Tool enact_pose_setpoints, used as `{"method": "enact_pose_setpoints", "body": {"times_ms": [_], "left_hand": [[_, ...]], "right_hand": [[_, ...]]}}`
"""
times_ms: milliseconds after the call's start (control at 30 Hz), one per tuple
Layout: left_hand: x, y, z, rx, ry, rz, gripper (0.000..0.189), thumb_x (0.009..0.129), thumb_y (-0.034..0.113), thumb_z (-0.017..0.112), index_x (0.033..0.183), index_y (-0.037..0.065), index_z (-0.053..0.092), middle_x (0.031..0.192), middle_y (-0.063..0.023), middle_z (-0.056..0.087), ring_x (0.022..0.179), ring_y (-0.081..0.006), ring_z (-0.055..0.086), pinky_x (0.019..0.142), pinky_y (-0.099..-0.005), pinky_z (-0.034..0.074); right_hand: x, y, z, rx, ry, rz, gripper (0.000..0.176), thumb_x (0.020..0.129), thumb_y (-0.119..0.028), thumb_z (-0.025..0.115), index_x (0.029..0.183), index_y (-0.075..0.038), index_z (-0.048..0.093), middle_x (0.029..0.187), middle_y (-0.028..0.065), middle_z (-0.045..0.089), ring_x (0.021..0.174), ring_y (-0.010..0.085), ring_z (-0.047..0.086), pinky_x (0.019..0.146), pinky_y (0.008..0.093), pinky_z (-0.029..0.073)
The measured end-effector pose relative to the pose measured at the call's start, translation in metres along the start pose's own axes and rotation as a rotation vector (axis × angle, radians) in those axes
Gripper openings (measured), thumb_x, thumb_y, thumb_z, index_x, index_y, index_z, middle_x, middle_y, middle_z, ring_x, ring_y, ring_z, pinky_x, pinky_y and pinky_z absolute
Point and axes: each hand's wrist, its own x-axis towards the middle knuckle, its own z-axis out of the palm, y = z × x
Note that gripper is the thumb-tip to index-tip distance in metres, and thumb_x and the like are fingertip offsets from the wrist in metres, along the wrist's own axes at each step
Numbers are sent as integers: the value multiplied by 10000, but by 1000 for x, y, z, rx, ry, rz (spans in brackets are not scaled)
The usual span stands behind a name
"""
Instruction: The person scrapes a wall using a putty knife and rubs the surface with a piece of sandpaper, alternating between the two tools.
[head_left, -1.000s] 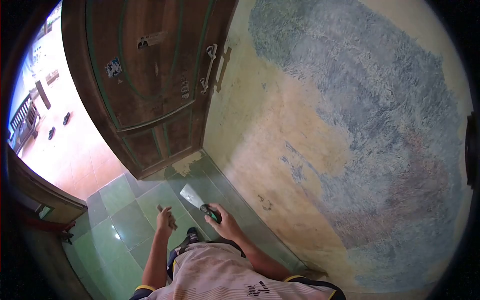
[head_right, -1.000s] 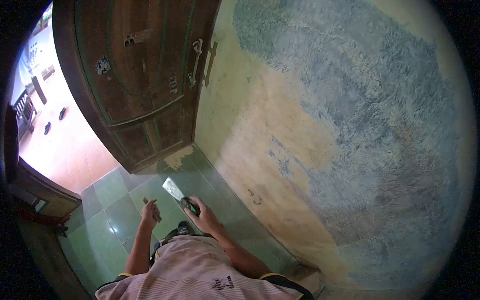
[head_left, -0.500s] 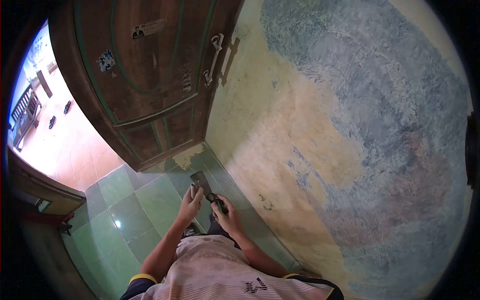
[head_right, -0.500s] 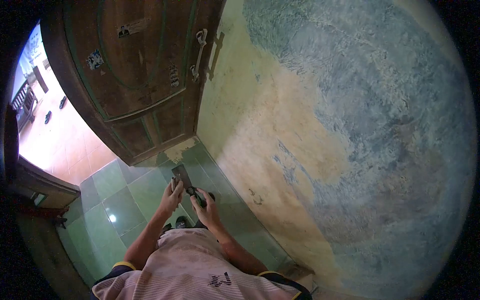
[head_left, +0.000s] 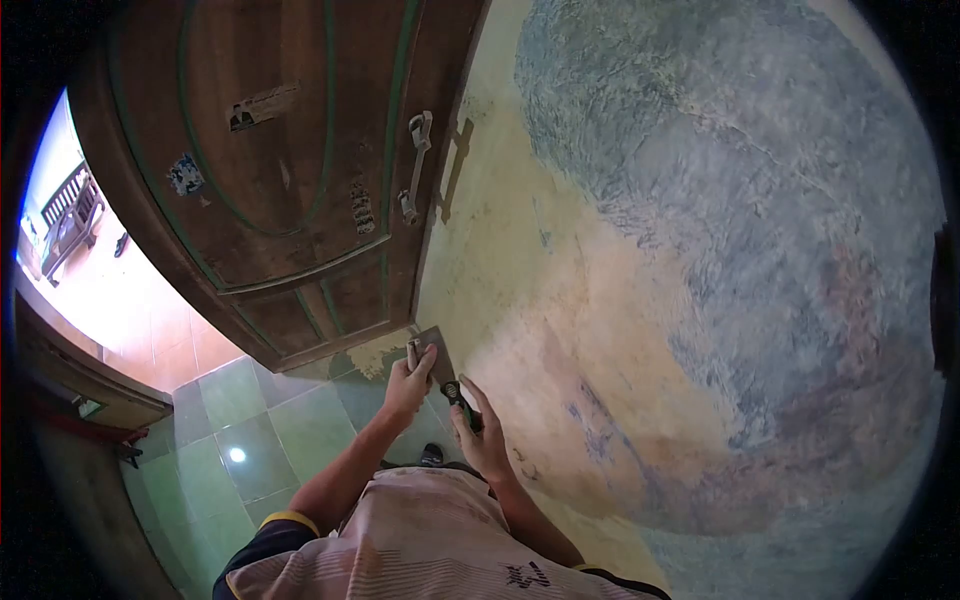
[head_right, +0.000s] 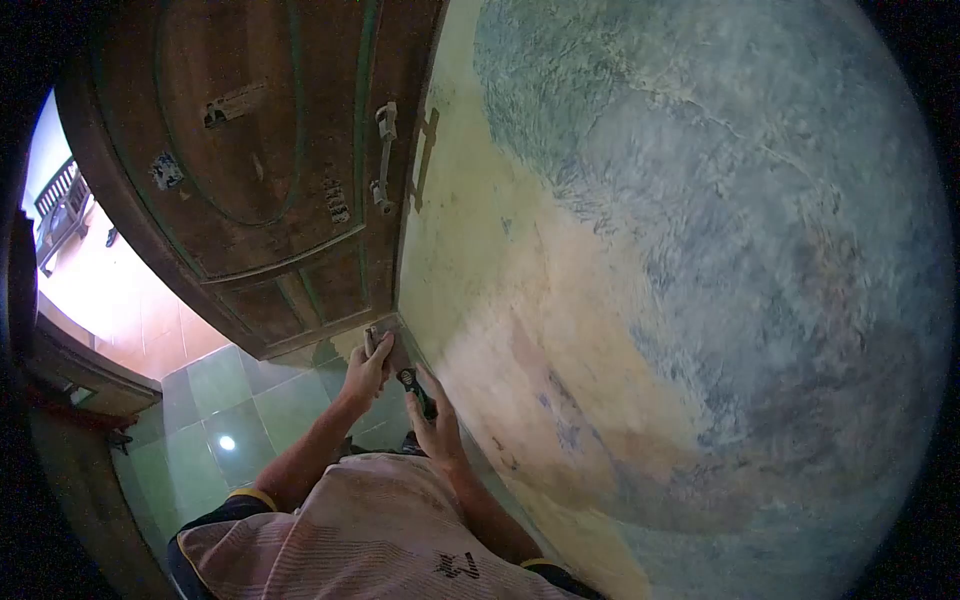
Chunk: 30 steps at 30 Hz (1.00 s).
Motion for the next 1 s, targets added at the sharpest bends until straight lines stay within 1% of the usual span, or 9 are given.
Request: {"method": "enact_pose_setpoints", "body": {"times_ms": [200,300,433,467,500,567,800,867,1000], "left_hand": [[61,37,54,-137,-53,42,395,953,426,623,730,102,580,601,57,484,514,-51,436,478,-255,316],[100,65,74,-167,-57,129,387,965,401,609,776,62,600,647,43,506,577,-60,447,519,-260,345],[155,111,98,-178,-49,296,412,981,369,588,821,-10,575,744,-2,543,721,-65,438,613,-279,387],[166,128,104,-195,-63,332,428,983,370,588,794,-15,569,731,-4,535,709,-67,431,604,-280,383],[178,141,109,-212,-79,367,446,984,370,587,767,-19,563,717,-6,528,697,-68,425,596,-281,379],[204,159,122,-199,-133,356,472,987,370,583,734,-27,550,701,-10,517,688,-71,416,589,-285,378],[244,170,150,-193,-218,469,510,988,350,584,674,-50,538,614,-19,498,608,-78,426,532,-294,372],[243,186,147,-202,-252,352,472,990,351,582,705,-26,583,619,-8,525,600,-74,446,525,-294,384],[243,191,147,-259,-300,307,461,994,375,574,724,4,610,622,10,531,591,-63,447,515,-274,383]], "right_hand": [[60,-31,-22,-276,122,-337,525,993,-150,545,1486,-81,379,720,-27,502,555,43,418,510,216,361],[101,-31,-24,-284,175,-300,525,988,-141,539,1480,-53,377,742,-23,501,595,50,432,539,218,380],[169,-58,-20,-442,342,-494,506,989,-147,536,1454,-2,398,1056,74,623,637,56,451,559,216,388],[179,-77,-19,-454,350,-407,484,993,-147,532,1439,6,422,1244,118,592,755,90,542,664,225,448],[195,-97,-14,-481,415,-521,475,996,-147,529,1430,20,432,1292,142,581,990,149,594,834,261,471],[217,-112,-16,-423,444,-470,459,1002,-139,516,1422,31,440,1352,175,551,1181,196,551,945,295,444],[244,-127,-13,-508,588,-453,467,1001,-138,504,1435,18,427,1340,218,562,1127,242,603,951,326,461],[248,-129,-13,-244,576,-231,465,1004,-132,497,1435,25,421,1274,220,594,1086,210,601,941,311,457],[250,-120,-9,-278,586,-142,464,1007,-125,489,1439,27,415,1192,194,630,1029,194,604,904,308,469]]}}
